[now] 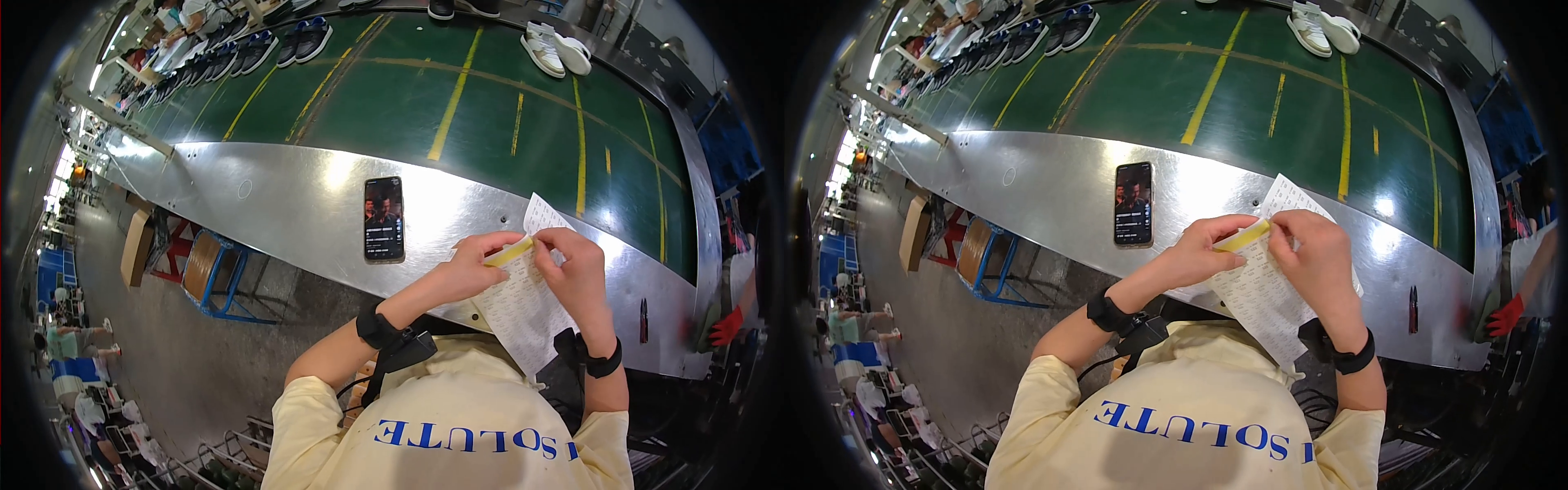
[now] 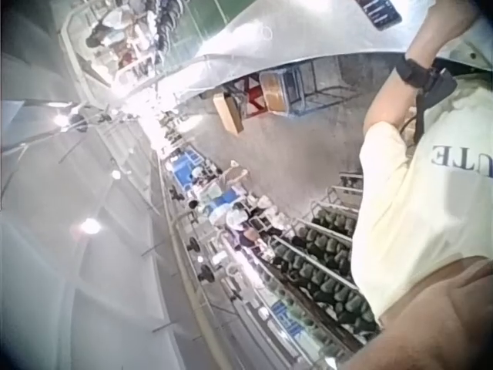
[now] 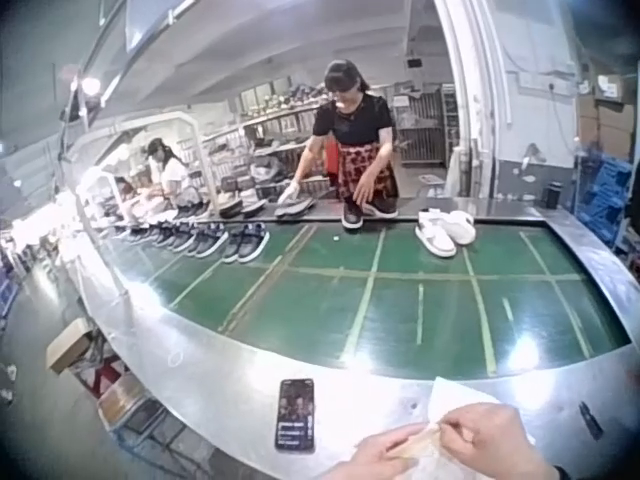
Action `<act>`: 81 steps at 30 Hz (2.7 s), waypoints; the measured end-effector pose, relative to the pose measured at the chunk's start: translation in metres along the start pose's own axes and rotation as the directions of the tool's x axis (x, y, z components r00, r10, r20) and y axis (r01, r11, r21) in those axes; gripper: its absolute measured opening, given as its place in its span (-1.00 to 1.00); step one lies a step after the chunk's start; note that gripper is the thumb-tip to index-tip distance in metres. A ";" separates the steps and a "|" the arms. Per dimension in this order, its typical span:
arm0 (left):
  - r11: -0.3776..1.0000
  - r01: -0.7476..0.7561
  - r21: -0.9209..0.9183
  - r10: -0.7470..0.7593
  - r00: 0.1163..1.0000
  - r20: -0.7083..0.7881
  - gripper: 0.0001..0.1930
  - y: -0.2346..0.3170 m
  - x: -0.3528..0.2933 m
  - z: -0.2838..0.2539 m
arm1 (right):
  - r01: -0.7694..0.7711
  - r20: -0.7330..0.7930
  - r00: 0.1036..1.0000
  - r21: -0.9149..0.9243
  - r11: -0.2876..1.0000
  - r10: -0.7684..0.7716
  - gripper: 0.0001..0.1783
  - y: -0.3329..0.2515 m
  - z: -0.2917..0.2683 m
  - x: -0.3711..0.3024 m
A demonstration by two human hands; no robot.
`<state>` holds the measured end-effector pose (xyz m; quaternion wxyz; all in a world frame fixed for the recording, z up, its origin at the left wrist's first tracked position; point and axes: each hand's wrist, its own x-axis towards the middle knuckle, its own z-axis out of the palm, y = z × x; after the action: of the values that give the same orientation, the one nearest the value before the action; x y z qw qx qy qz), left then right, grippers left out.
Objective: Assembling and labeling shoes on a factory production line.
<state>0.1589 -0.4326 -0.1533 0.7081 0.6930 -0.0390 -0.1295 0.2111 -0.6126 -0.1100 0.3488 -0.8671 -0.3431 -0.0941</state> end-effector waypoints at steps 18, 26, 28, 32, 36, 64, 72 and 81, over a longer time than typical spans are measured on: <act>0.602 -0.142 0.786 0.393 0.909 -0.137 -0.55 -0.026 0.005 -0.011 | 0.200 -0.079 0.978 0.066 0.977 -0.195 -0.78 -0.039 0.008 0.016; 0.678 -0.271 0.684 0.440 0.894 -0.082 -0.61 -0.007 0.014 -0.011 | 0.420 0.015 0.907 -0.093 0.903 -0.421 -0.73 -0.057 0.013 0.009; 0.703 -0.176 0.689 0.283 0.958 -0.044 -0.57 -0.002 0.013 -0.012 | 0.436 0.078 0.900 -0.132 0.890 -0.430 -0.74 -0.058 0.007 0.010; 0.579 -0.317 0.751 0.514 0.857 -0.034 -0.59 -0.027 0.022 -0.017 | 0.242 -0.048 0.969 -0.033 0.970 -0.244 -0.71 -0.029 -0.013 0.010; 0.982 0.088 0.169 -0.111 0.985 0.129 -0.54 0.017 0.012 -0.022 | -0.208 -0.077 0.967 0.307 0.929 0.242 -0.66 0.037 -0.005 0.004; 0.996 0.065 0.054 -0.055 0.984 -0.168 -0.80 0.024 0.009 0.014 | 0.195 -0.166 0.961 -0.155 0.968 -0.220 -0.85 0.004 -0.004 0.000; 0.993 0.022 0.114 0.002 0.978 -0.206 -0.81 0.012 0.011 0.015 | 0.215 -0.073 0.970 -0.175 0.961 -0.231 -0.91 -0.002 0.000 0.000; 0.990 0.071 0.120 -0.046 0.979 -0.200 -0.76 0.004 0.014 0.007 | -0.290 0.142 0.956 0.338 0.895 0.255 -0.85 0.020 0.000 0.002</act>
<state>0.1711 -0.4425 -0.1513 0.6591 0.7467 0.0435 -0.0785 0.2258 -0.6219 -0.1206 0.4929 -0.8325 -0.2455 0.0603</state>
